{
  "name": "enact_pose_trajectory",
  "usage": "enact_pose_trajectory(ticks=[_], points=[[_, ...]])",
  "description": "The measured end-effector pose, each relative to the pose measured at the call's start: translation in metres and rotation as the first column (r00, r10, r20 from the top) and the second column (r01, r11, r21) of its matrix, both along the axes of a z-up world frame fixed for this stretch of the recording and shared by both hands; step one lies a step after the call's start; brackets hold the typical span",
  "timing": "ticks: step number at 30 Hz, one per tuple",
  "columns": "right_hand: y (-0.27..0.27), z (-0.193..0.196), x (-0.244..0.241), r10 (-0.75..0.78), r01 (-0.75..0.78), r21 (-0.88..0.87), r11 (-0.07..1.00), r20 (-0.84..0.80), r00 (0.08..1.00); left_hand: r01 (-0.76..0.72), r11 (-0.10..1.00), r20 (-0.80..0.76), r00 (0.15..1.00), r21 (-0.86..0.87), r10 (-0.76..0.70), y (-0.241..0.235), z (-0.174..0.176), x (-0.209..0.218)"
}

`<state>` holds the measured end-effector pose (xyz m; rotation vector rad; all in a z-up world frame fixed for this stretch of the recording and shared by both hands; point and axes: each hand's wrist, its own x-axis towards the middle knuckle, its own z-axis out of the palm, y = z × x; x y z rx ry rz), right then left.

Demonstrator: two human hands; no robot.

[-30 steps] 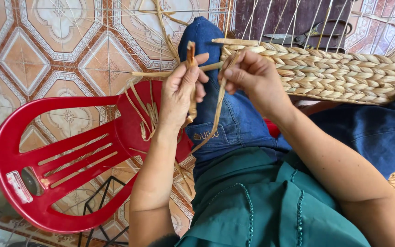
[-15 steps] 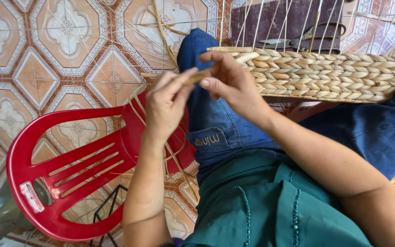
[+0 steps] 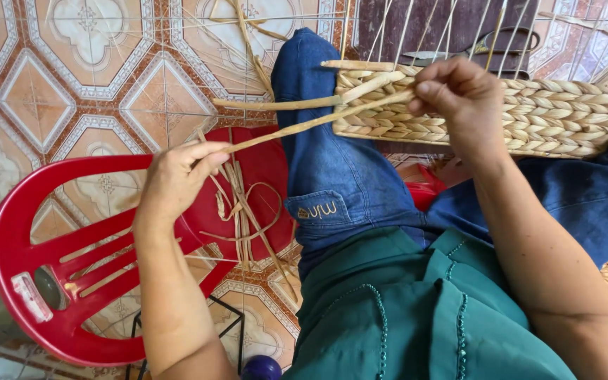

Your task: The person sits on a red plastic chair with a woven water hyacinth basket on their lap, weaving thin plant strands over and under the upright stakes to build up the basket rim. They pull strands tight, tuck ends, and reach to a nearby chair for more weaving material as they work around the edge.

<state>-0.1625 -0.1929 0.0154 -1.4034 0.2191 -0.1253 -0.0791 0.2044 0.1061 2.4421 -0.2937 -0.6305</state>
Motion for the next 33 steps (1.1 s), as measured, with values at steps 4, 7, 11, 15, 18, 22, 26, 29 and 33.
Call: enact_pose_trajectory(ticks=[4,7,11,15,18,22,26,29,33], points=[[0.016,0.002,-0.006,-0.014,0.012,-0.037,0.999,-0.048,0.999,0.125,0.983,0.411,0.896,0.134,-0.170,-0.015,0.000,0.006],[0.040,0.016,-0.010,-0.011,0.009,-0.112,0.994,-0.010,1.000,0.263,0.949,0.484,0.862,-0.176,-0.149,-0.079,0.018,-0.003],[0.052,0.044,-0.008,0.030,0.001,-0.274,0.962,0.109,0.994,0.513,0.796,0.578,0.772,-0.320,-0.266,-0.148,-0.017,-0.001],[0.019,0.038,0.013,0.025,-0.011,-0.299,0.954,0.044,0.999,0.469,0.822,0.322,0.871,-0.323,-0.370,-0.165,-0.037,0.028],[-0.001,0.024,0.040,-0.049,-0.024,-0.412,0.911,-0.166,0.985,0.421,0.865,0.371,0.875,-0.272,-0.310,-0.174,-0.033,0.049],[-0.007,-0.014,0.059,-0.052,-0.075,-0.681,0.728,-0.164,0.985,0.386,0.852,0.260,0.916,-0.355,-0.307,-0.203,-0.041,0.066],[0.000,-0.014,0.047,-0.098,0.005,-0.679,0.734,-0.099,0.990,0.349,0.886,0.163,0.936,-0.306,-0.312,-0.219,-0.079,0.070],[0.007,0.000,0.024,-0.134,0.050,-0.564,0.824,-0.109,0.985,0.350,0.893,0.151,0.936,-0.282,-0.318,-0.221,-0.084,0.073],[0.006,0.001,0.008,-0.129,0.068,-0.531,0.845,-0.079,0.988,0.367,0.880,0.140,0.930,-0.301,-0.340,-0.222,-0.080,0.077]])
